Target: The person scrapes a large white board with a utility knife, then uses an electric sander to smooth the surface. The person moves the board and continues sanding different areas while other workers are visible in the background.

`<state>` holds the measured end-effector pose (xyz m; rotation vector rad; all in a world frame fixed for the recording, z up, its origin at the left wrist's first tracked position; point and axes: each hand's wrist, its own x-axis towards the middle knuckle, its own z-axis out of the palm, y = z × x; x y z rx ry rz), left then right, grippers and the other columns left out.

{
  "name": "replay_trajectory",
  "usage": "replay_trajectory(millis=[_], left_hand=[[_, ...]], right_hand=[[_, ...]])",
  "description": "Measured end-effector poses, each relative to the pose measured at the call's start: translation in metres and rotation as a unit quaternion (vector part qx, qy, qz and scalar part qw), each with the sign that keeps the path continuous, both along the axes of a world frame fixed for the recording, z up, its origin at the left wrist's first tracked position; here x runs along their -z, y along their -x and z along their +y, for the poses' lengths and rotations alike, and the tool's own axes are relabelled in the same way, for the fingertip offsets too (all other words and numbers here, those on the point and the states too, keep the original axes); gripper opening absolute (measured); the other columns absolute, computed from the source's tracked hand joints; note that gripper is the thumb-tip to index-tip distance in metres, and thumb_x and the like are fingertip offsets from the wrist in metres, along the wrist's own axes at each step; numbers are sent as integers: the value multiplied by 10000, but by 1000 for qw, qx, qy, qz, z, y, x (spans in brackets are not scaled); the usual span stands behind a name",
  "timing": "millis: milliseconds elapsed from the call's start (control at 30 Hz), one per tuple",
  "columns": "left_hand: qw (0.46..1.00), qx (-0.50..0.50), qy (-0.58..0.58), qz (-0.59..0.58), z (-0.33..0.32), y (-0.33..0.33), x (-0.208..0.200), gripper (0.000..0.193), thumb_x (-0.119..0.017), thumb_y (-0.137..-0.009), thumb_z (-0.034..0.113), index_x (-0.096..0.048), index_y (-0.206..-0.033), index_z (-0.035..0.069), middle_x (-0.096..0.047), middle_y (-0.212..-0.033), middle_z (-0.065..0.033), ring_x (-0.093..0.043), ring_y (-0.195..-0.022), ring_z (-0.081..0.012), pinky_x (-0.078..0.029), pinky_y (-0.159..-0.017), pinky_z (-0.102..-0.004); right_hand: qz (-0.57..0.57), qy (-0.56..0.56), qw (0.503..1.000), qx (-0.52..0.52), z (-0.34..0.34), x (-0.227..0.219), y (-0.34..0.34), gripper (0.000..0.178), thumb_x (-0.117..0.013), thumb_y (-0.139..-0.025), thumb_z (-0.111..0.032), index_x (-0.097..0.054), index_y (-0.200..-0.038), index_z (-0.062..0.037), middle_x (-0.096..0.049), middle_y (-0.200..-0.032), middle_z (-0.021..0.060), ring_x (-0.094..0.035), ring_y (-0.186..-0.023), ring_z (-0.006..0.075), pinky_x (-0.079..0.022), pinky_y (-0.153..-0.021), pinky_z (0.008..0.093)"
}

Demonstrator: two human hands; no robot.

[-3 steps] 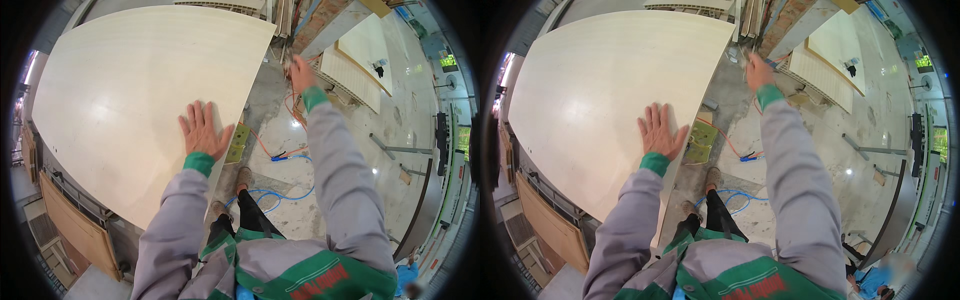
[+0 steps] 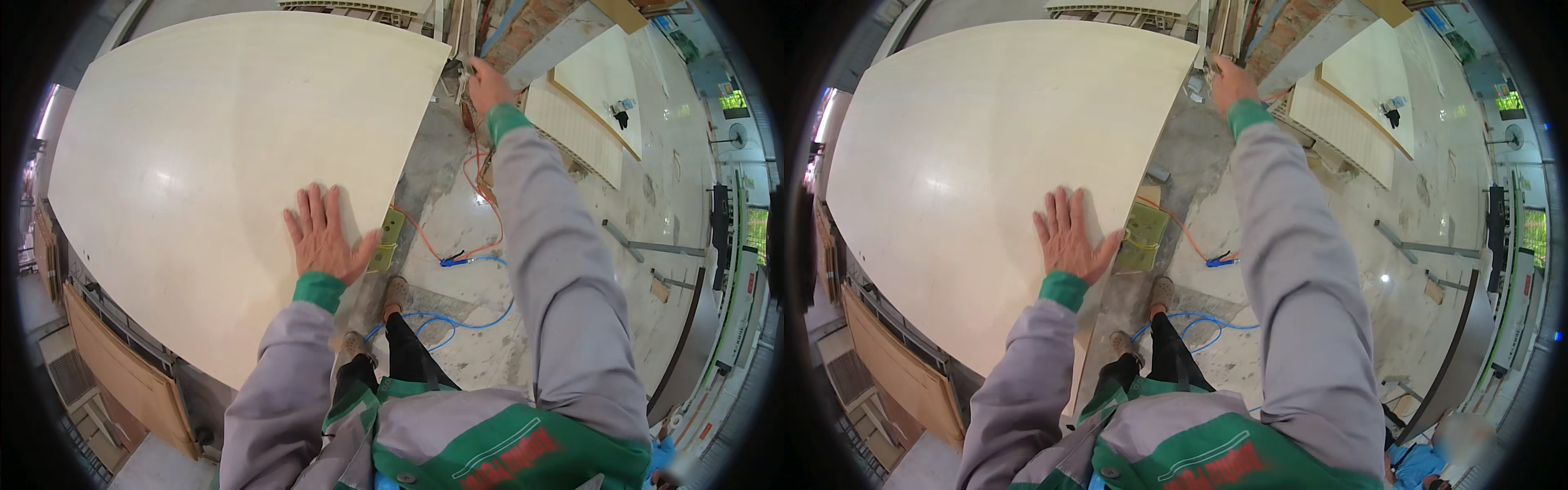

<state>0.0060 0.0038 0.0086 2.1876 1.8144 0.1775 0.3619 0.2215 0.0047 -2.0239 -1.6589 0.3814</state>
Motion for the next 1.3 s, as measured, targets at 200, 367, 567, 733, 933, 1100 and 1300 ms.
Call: replay_trajectory(millis=[200, 367, 567, 733, 933, 1100, 1300], left_hand=[[999, -1, 46, 12, 14, -1, -12, 1105, -682, -821, 645, -242, -1617, 15, -176, -1683, -292, -67, -1591, -442, 4, -1257, -622], [998, -2, 57, 7, 9, 4, -12, 1088, -669, -833, 644, -244, -1615, 17, -161, -1689, -286, -51, -1592, -442, 10, -1249, -640], [997, 9, -64, -46, -2, 13, 14, 927, -585, -924, 560, -273, -1608, 19, -243, -1668, -283, -137, -1578, -451, -4, -1245, -648], [937, 29, -40, -346, 0, 48, 31, 709, -466, -987, 354, -322, -1591, 10, -367, -1638, -214, -230, -1566, -394, -62, -1285, -532], [954, 87, -20, -287, -114, 180, 44, 663, -428, -1013, 314, -318, -1599, 24, -334, -1660, -200, -201, -1577, -385, -100, -1293, -485], [986, 123, -76, -77, -216, 270, 38, 702, -483, -1036, 382, -292, -1610, 26, -260, -1686, -219, -173, -1583, -397, -90, -1294, -513], [995, 99, -26, 7, -235, 263, 23, 779, -523, -1025, 458, -273, -1615, 15, -220, -1697, -230, -150, -1589, -396, -87, -1293, -532]], right_hand=[[-136, -27, 986, -90, 85, 6, 0, 441, -500, -1016, -140, -590, -1438, -230, -725, -1147, 220, -679, -1039, 425, -527, -908, 513], [-168, 79, 977, -101, 69, 4, 16, 503, -521, -959, -73, -601, -1415, -268, -716, -1211, 195, -682, -1104, 402, -547, -930, 501], [-166, 36, 972, -160, -35, 17, 75, 442, -477, -997, -88, -608, -1386, -253, -719, -1167, 197, -685, -1023, 412, -542, -867, 506], [-152, 86, 968, -179, -204, 2, 178, 436, -484, -984, -103, -604, -1383, -232, -720, -1108, 195, -686, -1007, 407, -542, -858, 508], [-80, 61, 958, -268, -481, 14, 332, 461, -544, -914, -121, -599, -1358, -232, -638, -966, 136, -674, -891, 375, -557, -733, 489], [-19, 200, 879, -433, -623, -20, 405, 406, -496, -970, -192, -613, -1358, -212, -691, -1023, 158, -695, -877, 411, -540, -679, 557], [-46, 106, 979, -168, -545, -1, 356, 384, -497, -965, -131, -609, -1330, -171, -698, -1046, 160, -690, -854, 416, -548, -683, 533]])
